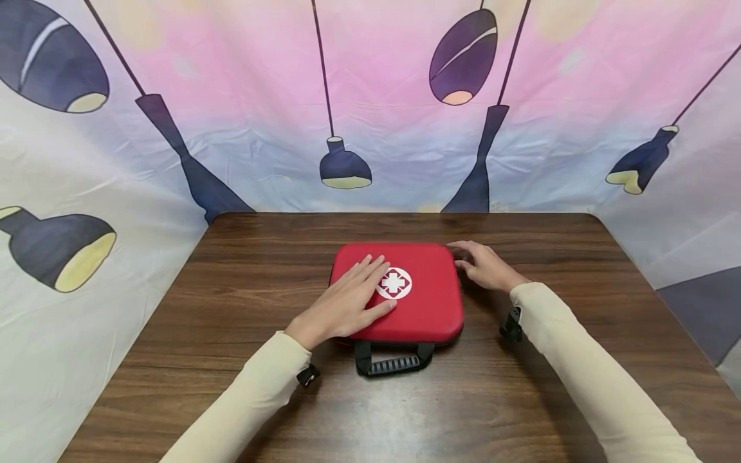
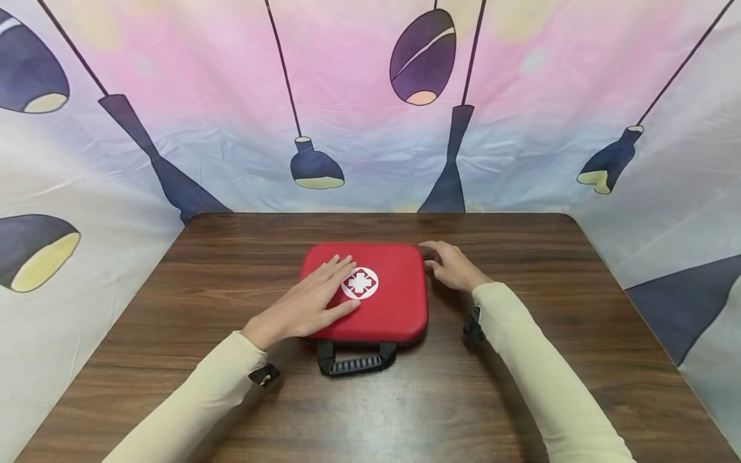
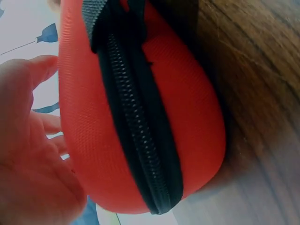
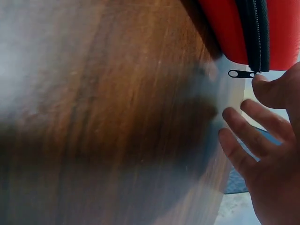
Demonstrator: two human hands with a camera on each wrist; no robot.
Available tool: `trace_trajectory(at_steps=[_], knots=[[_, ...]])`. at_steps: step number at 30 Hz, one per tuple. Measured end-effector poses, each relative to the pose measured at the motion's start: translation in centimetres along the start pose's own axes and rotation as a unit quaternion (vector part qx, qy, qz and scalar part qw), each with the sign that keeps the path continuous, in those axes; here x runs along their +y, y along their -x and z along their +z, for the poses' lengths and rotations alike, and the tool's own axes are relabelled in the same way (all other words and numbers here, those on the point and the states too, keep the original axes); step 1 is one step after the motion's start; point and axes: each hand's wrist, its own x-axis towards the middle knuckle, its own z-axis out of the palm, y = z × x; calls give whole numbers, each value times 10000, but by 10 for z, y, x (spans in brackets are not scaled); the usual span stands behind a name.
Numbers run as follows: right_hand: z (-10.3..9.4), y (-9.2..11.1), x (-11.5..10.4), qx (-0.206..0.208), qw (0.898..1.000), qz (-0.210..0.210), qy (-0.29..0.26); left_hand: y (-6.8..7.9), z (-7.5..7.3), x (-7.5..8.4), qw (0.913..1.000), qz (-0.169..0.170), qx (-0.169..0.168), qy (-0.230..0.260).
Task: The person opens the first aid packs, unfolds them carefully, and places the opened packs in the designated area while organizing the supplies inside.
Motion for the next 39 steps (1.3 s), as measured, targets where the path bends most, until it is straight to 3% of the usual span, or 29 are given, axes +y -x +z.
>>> trace_trajectory(at_steps=[6, 15, 22, 26, 33, 39], knots=[[-1, -9, 3, -256, 9990, -121, -360, -6, 6, -2, 9996, 101, -250, -44], [1, -15, 7, -542, 9961, -298, -637, -5, 11, -3, 9994, 104, -277, -201], [3, -20, 10, -376, 9980, -323, -398, -4, 13, 0, 9989, 61, -313, -338], [0, -21, 12, -259, 9994, -84, -204, -5, 14, 4, 9987, 13, -381, -333], [-4, -20, 12, 251, 9987, 93, 428, -12, 13, 6, 9990, -25, -277, -360], [-7, -16, 7, 495, 9981, 270, 265, -14, 12, 3, 9988, -43, -293, -389]])
